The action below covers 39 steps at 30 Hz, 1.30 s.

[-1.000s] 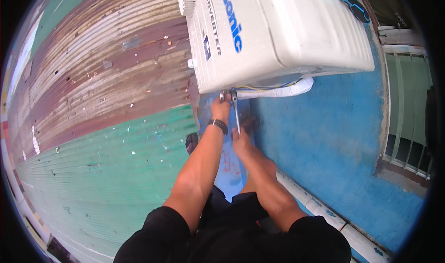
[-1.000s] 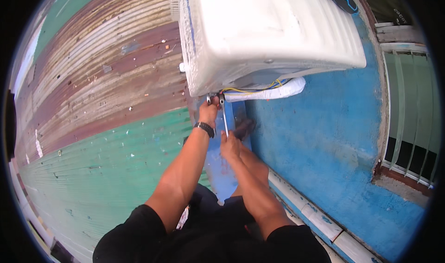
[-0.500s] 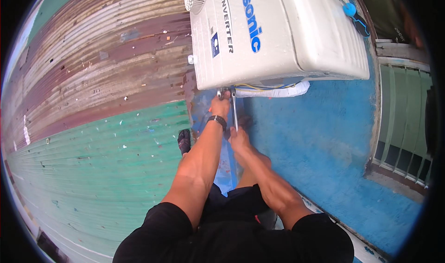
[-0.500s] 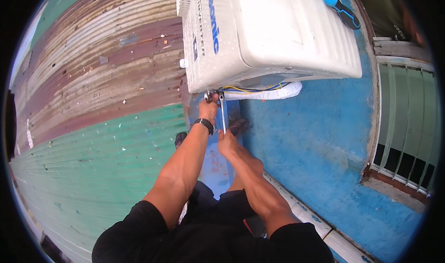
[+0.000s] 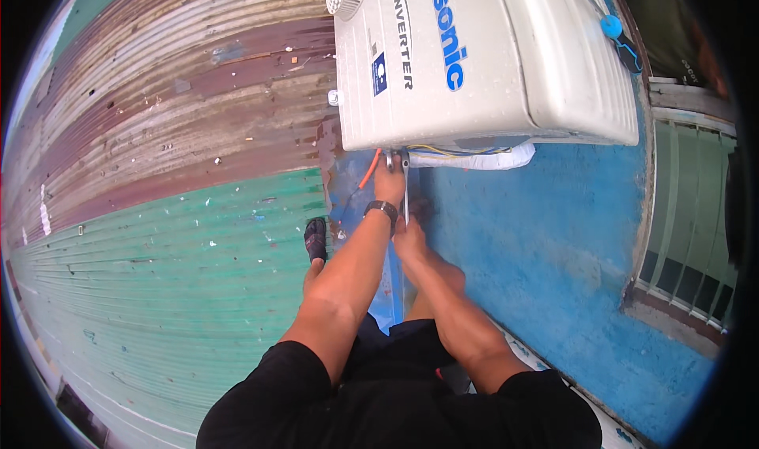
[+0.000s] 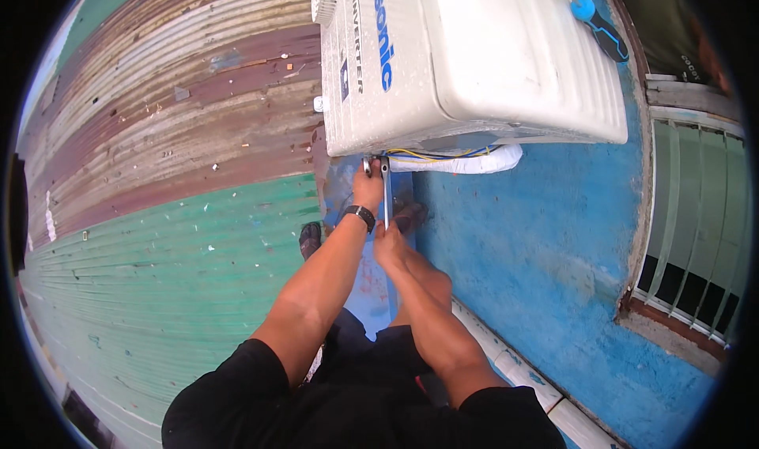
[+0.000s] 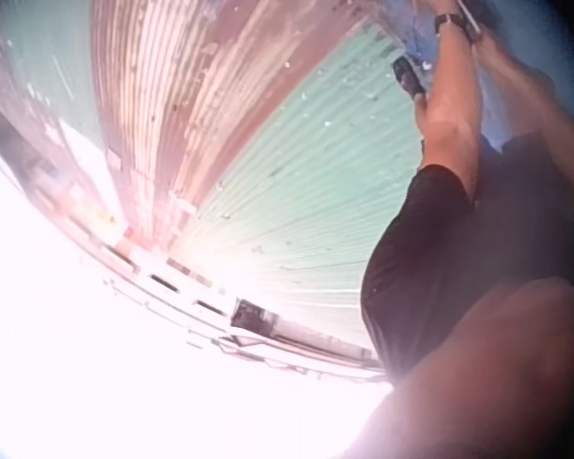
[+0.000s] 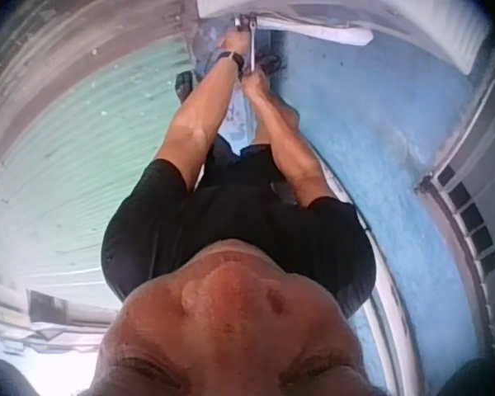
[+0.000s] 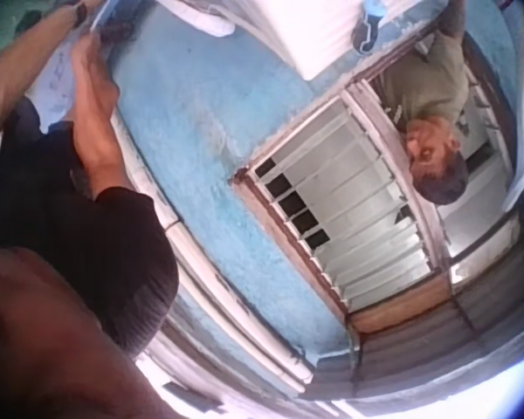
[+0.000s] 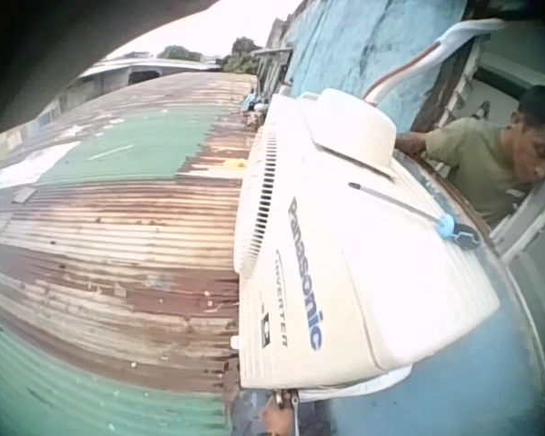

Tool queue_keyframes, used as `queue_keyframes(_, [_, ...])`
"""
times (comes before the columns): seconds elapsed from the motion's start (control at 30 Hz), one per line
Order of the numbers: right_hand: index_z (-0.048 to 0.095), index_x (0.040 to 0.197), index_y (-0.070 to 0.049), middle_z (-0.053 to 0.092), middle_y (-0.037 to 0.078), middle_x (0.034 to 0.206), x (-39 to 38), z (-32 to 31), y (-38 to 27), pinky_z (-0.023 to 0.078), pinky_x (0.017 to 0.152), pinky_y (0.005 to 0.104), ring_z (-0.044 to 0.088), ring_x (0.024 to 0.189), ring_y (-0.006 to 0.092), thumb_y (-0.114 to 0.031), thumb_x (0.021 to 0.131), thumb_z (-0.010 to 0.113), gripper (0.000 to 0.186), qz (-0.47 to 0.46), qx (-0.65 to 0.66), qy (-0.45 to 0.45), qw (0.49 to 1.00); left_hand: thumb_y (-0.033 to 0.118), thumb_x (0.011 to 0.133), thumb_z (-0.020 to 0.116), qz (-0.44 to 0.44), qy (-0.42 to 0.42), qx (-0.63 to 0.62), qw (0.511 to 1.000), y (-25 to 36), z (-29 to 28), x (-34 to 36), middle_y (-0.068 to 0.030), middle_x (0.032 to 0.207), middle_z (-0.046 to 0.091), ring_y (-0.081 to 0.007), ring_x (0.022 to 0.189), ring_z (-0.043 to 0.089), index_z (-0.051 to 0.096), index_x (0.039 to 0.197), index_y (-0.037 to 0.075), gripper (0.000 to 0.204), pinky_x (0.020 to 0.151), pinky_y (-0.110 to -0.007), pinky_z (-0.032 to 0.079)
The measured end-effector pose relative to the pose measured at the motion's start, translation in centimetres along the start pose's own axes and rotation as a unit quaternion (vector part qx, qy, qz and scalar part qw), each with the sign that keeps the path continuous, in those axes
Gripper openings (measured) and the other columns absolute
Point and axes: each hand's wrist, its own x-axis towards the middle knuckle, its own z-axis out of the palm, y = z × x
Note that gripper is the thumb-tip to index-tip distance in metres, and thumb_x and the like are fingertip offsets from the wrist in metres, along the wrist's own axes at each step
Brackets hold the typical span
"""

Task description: The person uses wrenches to loosen nuts on the refrigerant lines of an air conditioning unit and then uses a screwdriver to remove electrical connection covers and wires.

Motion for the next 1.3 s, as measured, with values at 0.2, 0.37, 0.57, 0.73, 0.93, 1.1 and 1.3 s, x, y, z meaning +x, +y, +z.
queue_keyframes(0.2, [0.063,0.107,0.008,0.067,0.037,0.099,-0.6,-1.9,-1.4,0.05,0.088,0.0573,0.065,0.097,0.0532,-0.033,0.102,0.047,0.044,-0.002,-0.032,-0.002,0.999,0.025,0.102,0.062,-0.094,0.002,-0.103,0.99,1.2,0.1,-0.5,-0.008,0.094,0.071,-0.0173,0.085,0.06,0.067,0.114,0.002,0.026,0.08,-0.036,0.048])
queue_keyframes(0.37, [0.064,0.103,0.009,0.067,0.036,0.096,-0.6,-2.5,-1.2,0.05,0.087,0.0563,0.066,0.096,0.0528,-0.033,0.102,0.047,0.046,-0.024,-0.045,0.006,0.999,0.04,0.097,0.069,-0.145,-0.009,-0.141,0.979,3.0,0.0,-1.2,-0.0064,0.096,0.07,-0.0181,0.088,0.057,0.069,0.112,0.005,0.038,0.081,-0.04,0.047])
queue_keyframes(0.57, [0.064,0.103,0.011,0.067,0.037,0.098,-0.9,-2.9,-2.4,0.05,0.09,0.0547,0.065,0.097,0.0526,-0.036,0.102,0.045,0.051,-0.036,-0.059,-0.005,0.998,0.041,0.097,0.069,-0.123,0.007,-0.114,0.986,2.6,-0.9,-0.5,-0.0066,0.089,0.068,-0.0178,0.08,0.057,0.07,0.112,0.006,0.038,0.071,-0.039,0.047])
queue_keyframes(0.73, [0.063,0.106,0.011,0.066,0.038,0.102,-0.4,-3.0,-1.4,0.049,0.093,0.0546,0.064,0.102,0.0527,-0.037,0.102,0.044,0.052,-0.029,-0.034,-0.007,0.999,0.038,0.098,0.068,-0.154,-0.027,-0.1,0.983,1.9,-0.9,-0.3,0.0,0.068,0.052,-0.0133,0.051,0.042,0.07,0.112,0.01,0.032,0.044,-0.033,0.034])
queue_keyframes(0.93, [0.063,0.108,0.011,0.066,0.038,0.105,-0.1,-3.0,-1.6,0.049,0.094,0.0542,0.064,0.104,0.0524,-0.039,0.102,0.044,0.054,-0.013,-0.037,-0.019,0.999,0.037,0.098,0.067,-0.132,-0.021,-0.087,0.987,1.2,-0.6,0.5,0.0002,0.066,0.052,-0.0131,0.048,0.041,0.069,0.113,0.011,0.03,0.041,-0.033,0.031])
queue_keyframes(1.1, [0.063,0.108,0.012,0.065,0.038,0.105,-0.4,-3.2,-2.3,0.049,0.095,0.0534,0.064,0.104,0.0517,-0.04,0.102,0.044,0.055,-0.006,-0.014,-0.03,0.999,0.039,0.097,0.068,-0.131,-0.024,-0.07,0.989,0.5,-0.4,0.7,0.0004,0.065,0.052,-0.0129,0.046,0.04,0.069,0.113,0.012,0.031,0.041,-0.032,0.031])
queue_keyframes(1.3, [0.066,0.106,0.006,0.069,0.032,0.101,1.6,-1.8,0.8,0.052,0.085,0.0506,0.067,0.099,0.0467,-0.043,0.102,0.048,0.053,0.033,-0.076,-0.071,0.994,0.046,0.092,0.073,-0.153,-0.038,-0.137,0.978,-1.3,-1.6,0.9,-0.0013,0.083,0.06,-0.0138,0.064,0.053,0.067,0.122,0.013,0.045,0.048,-0.03,0.038])
